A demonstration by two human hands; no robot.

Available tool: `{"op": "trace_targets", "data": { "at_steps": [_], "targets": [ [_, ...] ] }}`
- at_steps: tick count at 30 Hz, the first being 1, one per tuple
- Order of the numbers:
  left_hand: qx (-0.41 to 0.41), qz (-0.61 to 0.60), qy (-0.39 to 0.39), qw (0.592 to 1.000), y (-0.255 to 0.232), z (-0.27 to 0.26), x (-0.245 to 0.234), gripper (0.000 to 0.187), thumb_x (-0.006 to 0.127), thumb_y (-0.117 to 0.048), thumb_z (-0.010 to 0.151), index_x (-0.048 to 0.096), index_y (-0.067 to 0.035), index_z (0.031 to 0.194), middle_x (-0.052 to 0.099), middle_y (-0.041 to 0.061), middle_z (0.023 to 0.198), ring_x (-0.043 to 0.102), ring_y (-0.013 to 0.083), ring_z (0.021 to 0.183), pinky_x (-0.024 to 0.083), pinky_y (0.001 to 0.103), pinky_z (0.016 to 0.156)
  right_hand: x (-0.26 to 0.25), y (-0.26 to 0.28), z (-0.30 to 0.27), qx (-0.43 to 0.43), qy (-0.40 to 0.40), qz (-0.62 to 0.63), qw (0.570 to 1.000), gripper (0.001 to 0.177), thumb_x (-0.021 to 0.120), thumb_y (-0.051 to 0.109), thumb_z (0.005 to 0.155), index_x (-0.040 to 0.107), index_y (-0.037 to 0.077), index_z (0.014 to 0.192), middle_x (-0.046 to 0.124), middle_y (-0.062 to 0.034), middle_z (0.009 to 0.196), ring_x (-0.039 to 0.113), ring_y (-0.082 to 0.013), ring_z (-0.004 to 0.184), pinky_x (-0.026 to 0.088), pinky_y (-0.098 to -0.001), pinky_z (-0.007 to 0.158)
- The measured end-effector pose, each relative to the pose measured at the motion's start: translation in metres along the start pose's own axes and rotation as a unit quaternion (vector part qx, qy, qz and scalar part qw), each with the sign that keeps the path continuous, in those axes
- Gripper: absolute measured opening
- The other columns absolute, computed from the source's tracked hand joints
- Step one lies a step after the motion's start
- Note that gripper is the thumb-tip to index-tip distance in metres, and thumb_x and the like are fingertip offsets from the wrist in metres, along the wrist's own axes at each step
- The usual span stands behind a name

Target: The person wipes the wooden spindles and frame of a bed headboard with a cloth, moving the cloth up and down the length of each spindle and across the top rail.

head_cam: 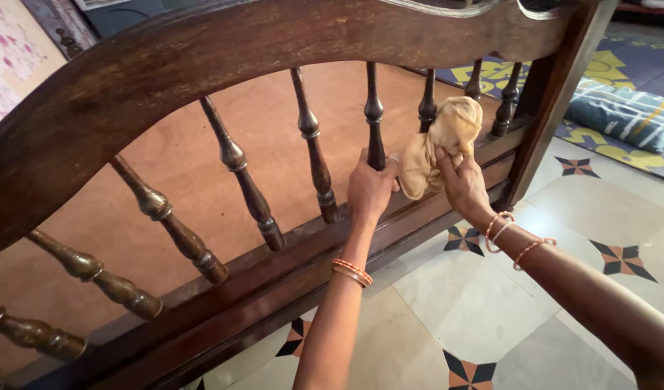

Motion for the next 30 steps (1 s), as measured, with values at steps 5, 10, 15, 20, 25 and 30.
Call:
{"op": "trace_targets", "data": {
  "at_steps": [5,10,15,20,25,30],
  "targets": [
    [0.002,-0.009,-0.007,1.000,-0.003,-0.003,0.001,0.032,0.067,-0.038,0.086,0.068,-0.011,0.104,0.073,0.005,0.065,0.076,0.0187,0.063,0.057,0.035,0.067,-0.014,0.017,0.004,-0.046,-0.013,-0.003,0.999,0.053,0.061,0.035,0.100,0.046,0.000,0.137,0.070,-0.0256,0.112,0.068,-0.0405,0.101,0.052,-0.0470,0.084],
    [-0.011,0.016,-0.002,1.000,-0.003,-0.001,0.002,0.029,0.066,-0.039,0.089,0.067,-0.013,0.101,0.072,0.005,0.061,0.074,0.0187,0.061,0.054,0.036,0.064,-0.038,0.061,0.029,-0.103,-0.070,0.057,0.991,0.041,0.060,0.032,0.108,0.048,0.003,0.134,0.070,-0.0207,0.113,0.071,-0.0305,0.100,0.055,-0.0442,0.081],
    [0.000,0.006,0.001,1.000,-0.005,-0.002,0.001,0.029,0.065,-0.040,0.088,0.064,-0.013,0.099,0.071,0.002,0.062,0.075,0.0184,0.060,0.056,0.037,0.063,-0.036,0.085,0.021,-0.112,-0.062,0.088,0.988,0.040,0.066,0.033,0.109,0.047,0.004,0.129,0.073,-0.0156,0.112,0.075,-0.0268,0.098,0.058,-0.0421,0.081],
    [-0.029,0.012,0.007,0.999,-0.007,-0.003,-0.001,0.030,0.065,-0.040,0.088,0.065,-0.013,0.100,0.073,0.004,0.066,0.076,0.0191,0.064,0.056,0.037,0.066,-0.026,0.084,0.003,-0.263,-0.052,-0.100,0.958,0.063,0.084,0.014,0.075,0.051,0.006,0.129,0.053,-0.0266,0.134,0.064,-0.0379,0.108,0.057,-0.0448,0.083],
    [-0.018,0.014,0.011,1.000,0.002,-0.001,0.002,0.035,0.067,-0.043,0.088,0.065,-0.010,0.101,0.073,0.007,0.066,0.076,0.0202,0.067,0.056,0.038,0.068,-0.021,0.047,0.003,-0.199,-0.029,-0.088,0.976,0.057,0.080,0.012,0.082,0.049,0.007,0.129,0.054,-0.0210,0.132,0.064,-0.0400,0.111,0.055,-0.0479,0.089],
    [0.059,0.049,-0.055,0.996,0.007,0.004,0.006,0.031,0.068,-0.039,0.090,0.069,-0.013,0.107,0.073,0.006,0.077,0.072,0.0239,0.076,0.054,0.040,0.068,-0.020,0.016,-0.016,-0.173,0.028,-0.102,0.979,0.065,0.082,0.016,0.077,0.045,0.004,0.129,0.054,-0.0218,0.126,0.061,-0.0429,0.111,0.053,-0.0492,0.088]
  ]
}}
Point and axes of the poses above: each hand's wrist, its own z-axis towards the middle knuckle, its own x-axis out of the palm, y = z × x, the point moved 2 cm from there along z, towards the middle knuckle
